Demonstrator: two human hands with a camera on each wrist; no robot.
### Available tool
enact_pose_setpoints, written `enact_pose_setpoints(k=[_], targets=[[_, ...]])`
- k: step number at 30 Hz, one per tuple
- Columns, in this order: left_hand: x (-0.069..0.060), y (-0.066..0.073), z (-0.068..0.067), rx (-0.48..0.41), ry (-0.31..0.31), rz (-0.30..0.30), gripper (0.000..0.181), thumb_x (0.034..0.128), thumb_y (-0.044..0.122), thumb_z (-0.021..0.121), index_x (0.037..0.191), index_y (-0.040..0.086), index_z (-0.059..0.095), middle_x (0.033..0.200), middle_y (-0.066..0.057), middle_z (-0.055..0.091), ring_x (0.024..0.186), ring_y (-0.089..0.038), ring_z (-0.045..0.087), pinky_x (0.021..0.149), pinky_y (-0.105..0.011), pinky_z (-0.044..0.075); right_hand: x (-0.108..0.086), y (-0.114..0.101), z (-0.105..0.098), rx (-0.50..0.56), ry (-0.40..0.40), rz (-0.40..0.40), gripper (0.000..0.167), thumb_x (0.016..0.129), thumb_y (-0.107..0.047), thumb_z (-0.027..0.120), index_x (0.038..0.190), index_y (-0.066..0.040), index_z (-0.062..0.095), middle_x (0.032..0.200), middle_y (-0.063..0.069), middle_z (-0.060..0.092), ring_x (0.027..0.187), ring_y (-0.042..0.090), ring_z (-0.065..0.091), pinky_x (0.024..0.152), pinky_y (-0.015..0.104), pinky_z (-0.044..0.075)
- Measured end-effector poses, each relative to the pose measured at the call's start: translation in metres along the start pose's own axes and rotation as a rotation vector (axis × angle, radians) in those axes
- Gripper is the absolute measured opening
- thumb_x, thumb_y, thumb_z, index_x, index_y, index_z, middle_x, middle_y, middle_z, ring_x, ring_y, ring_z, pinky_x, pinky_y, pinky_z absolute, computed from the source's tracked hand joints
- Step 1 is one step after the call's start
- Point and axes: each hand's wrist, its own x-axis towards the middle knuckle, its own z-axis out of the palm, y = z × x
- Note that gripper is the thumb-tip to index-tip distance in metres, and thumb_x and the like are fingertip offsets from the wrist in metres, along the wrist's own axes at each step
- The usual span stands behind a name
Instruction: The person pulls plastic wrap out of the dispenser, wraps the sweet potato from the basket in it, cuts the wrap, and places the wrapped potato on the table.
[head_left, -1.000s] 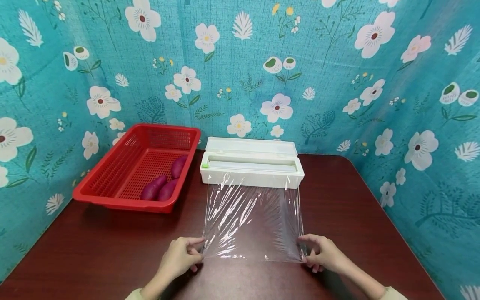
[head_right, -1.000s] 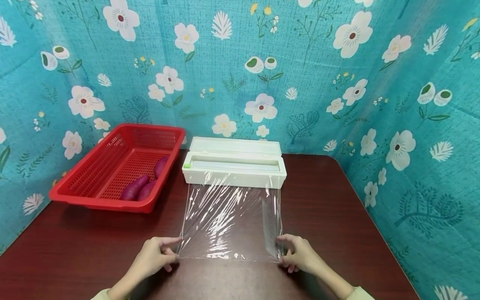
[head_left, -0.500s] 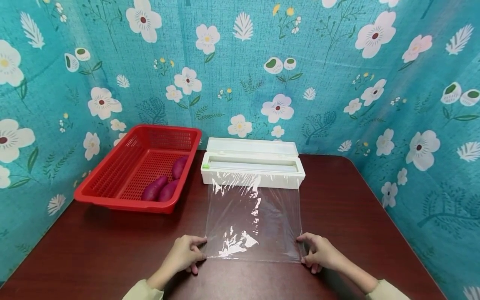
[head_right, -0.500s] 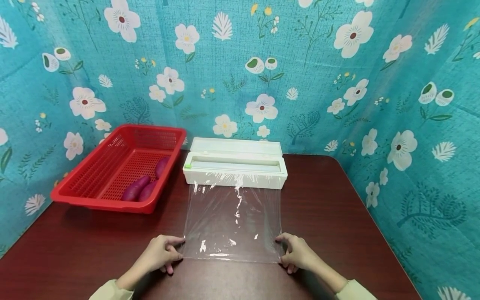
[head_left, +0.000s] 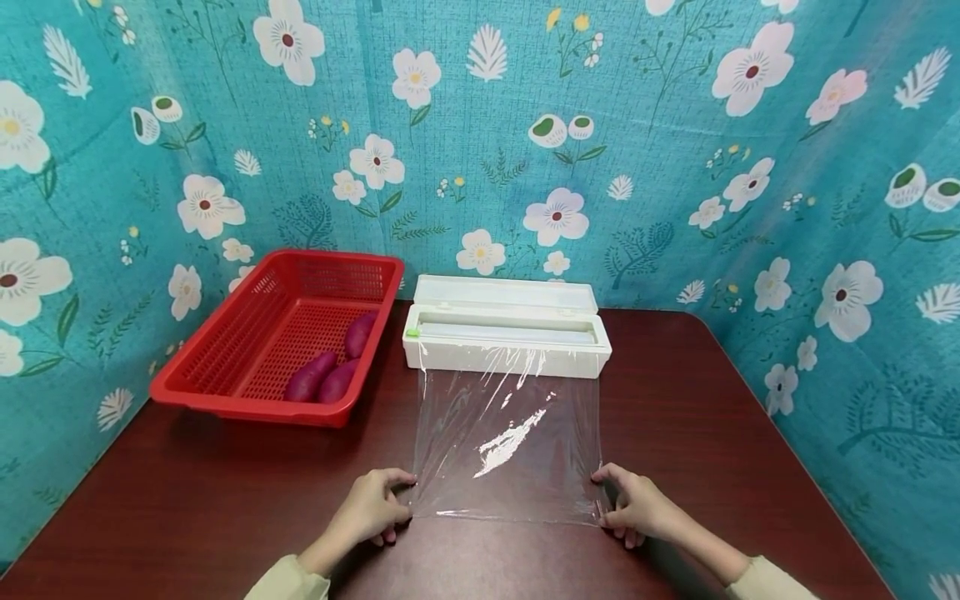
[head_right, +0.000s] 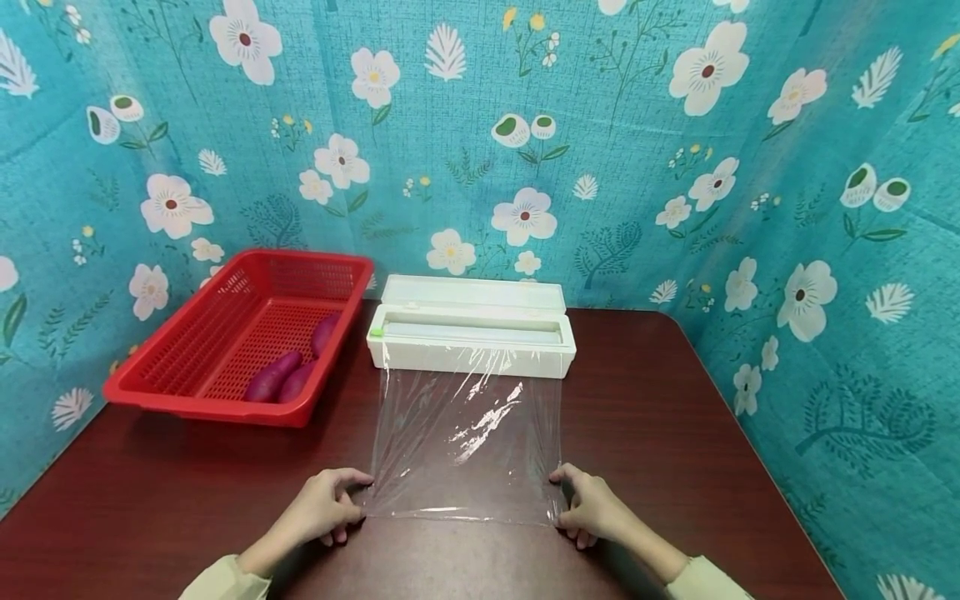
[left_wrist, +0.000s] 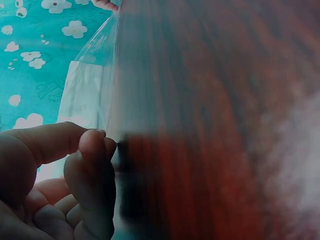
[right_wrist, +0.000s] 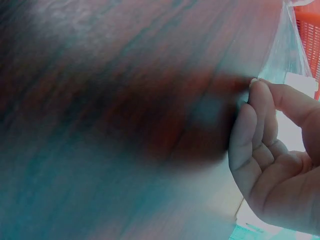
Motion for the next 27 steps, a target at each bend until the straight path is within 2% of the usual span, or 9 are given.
enact_pose_setpoints(k=[8, 16, 18, 22, 27], targets=[[-0.005, -0.003, -0.007, 0.037, -0.003, 0.030, 0.052, 0.0632, -0.004, 0.064, 0.114, -0.003, 0.055, 0.053, 0.000, 0.055, 0.036, -0.012, 0.051, 0.030, -0.030, 0.041, -0.002, 0.000, 0.001, -0.050, 0.000, -0.015, 0.045, 0.074, -0.004, 0.069, 0.111, 0.002, 0.046, 0.048, 0.001, 0.053, 0.036, 0.013, 0.052, 0.030, 0.028, 0.041], [-0.008, 0.002, -0.016, -0.024, 0.008, 0.015, 0.045, 0.0642, -0.006, 0.064, 0.108, -0.008, 0.052, 0.059, -0.003, 0.057, 0.039, -0.016, 0.053, 0.033, -0.032, 0.044, -0.002, -0.002, 0.001, -0.043, 0.003, -0.029, 0.045, 0.073, -0.005, 0.069, 0.111, 0.002, 0.046, 0.048, 0.001, 0.053, 0.035, 0.013, 0.052, 0.030, 0.027, 0.041], [-0.008, 0.007, -0.021, -0.024, 0.003, 0.031, 0.040, 0.0652, -0.006, 0.065, 0.103, -0.010, 0.053, 0.060, -0.004, 0.058, 0.041, -0.018, 0.055, 0.034, -0.032, 0.044, -0.002, -0.002, 0.001, -0.042, 0.001, -0.027, 0.045, 0.073, -0.005, 0.070, 0.111, 0.002, 0.046, 0.048, 0.001, 0.053, 0.035, 0.013, 0.052, 0.030, 0.027, 0.040], [-0.005, 0.025, -0.035, -0.025, -0.012, 0.103, 0.033, 0.0677, -0.004, 0.068, 0.098, -0.010, 0.057, 0.065, -0.005, 0.059, 0.048, -0.020, 0.055, 0.039, -0.029, 0.045, -0.002, -0.001, 0.000, -0.029, -0.002, -0.021, 0.045, 0.073, -0.005, 0.070, 0.110, 0.001, 0.046, 0.048, 0.001, 0.053, 0.035, 0.012, 0.052, 0.029, 0.028, 0.040], [0.003, 0.052, -0.050, 0.028, -0.026, 0.197, 0.029, 0.0693, 0.000, 0.070, 0.096, -0.006, 0.060, 0.071, -0.004, 0.061, 0.058, -0.016, 0.056, 0.051, -0.026, 0.046, 0.000, 0.000, -0.001, -0.015, -0.006, -0.006, 0.045, 0.073, -0.006, 0.071, 0.109, -0.001, 0.045, 0.048, 0.002, 0.053, 0.035, 0.013, 0.052, 0.030, 0.028, 0.041]])
